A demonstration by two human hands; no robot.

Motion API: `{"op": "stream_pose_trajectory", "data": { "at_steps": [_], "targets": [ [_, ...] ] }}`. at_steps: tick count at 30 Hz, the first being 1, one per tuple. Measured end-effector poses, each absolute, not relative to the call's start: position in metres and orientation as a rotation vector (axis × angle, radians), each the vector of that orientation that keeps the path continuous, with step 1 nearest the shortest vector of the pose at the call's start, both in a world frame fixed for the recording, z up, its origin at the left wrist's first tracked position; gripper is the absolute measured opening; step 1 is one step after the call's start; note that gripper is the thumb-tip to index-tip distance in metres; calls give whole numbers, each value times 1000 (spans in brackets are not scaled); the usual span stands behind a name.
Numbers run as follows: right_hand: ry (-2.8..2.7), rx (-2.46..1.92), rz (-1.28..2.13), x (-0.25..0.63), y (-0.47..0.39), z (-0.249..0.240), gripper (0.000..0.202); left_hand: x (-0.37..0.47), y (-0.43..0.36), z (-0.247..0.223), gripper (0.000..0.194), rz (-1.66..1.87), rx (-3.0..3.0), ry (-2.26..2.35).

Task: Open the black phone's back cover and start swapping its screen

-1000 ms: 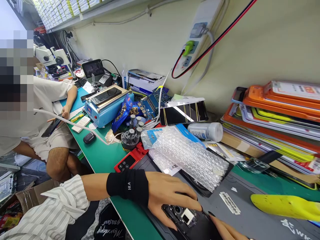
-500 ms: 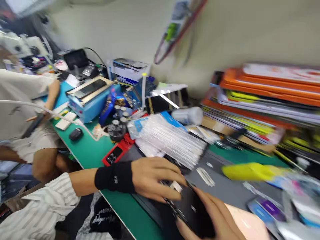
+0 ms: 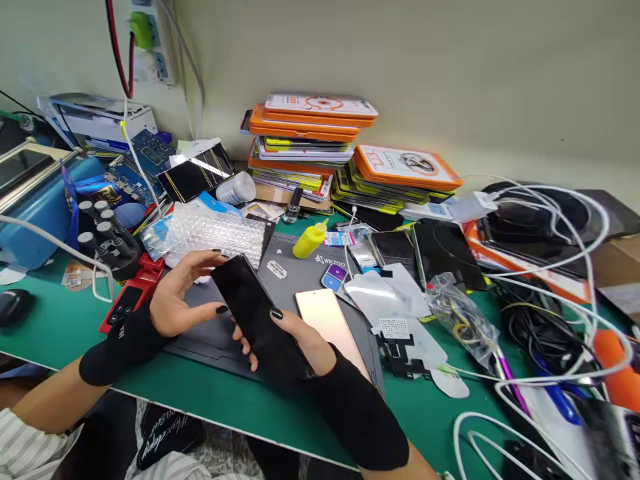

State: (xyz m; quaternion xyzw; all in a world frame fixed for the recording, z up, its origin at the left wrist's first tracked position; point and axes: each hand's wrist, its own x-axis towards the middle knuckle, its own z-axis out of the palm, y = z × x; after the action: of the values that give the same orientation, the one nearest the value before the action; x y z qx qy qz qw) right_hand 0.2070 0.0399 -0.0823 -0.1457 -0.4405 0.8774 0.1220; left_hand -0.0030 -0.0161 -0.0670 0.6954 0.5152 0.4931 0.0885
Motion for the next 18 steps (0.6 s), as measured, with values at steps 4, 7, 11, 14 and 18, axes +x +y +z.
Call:
{"op": "stream_pose_trajectory", "data": {
  "at_steps": [4, 7, 11, 14, 18],
  "targets": [
    [-1107, -415, 2692, 205, 40, -81, 64, -2, -17, -67, 60, 1428, 2081, 1584],
    [-1214, -504, 2612, 208, 39, -76, 66, -2, -17, -67, 62, 1469, 2110, 1567],
    [-1910, -759, 1626, 212, 35, -73, 55, -2, -16, -65, 75, 1440, 2242, 1499],
    [-2154, -824, 451, 211, 30, -72, 54, -2, -14, -65, 82, 1400, 2438, 1478],
    [-2153, -762, 95, 213, 28, -73, 55, -1, -13, -66, 79, 1424, 2601, 1526]
  ]
}}
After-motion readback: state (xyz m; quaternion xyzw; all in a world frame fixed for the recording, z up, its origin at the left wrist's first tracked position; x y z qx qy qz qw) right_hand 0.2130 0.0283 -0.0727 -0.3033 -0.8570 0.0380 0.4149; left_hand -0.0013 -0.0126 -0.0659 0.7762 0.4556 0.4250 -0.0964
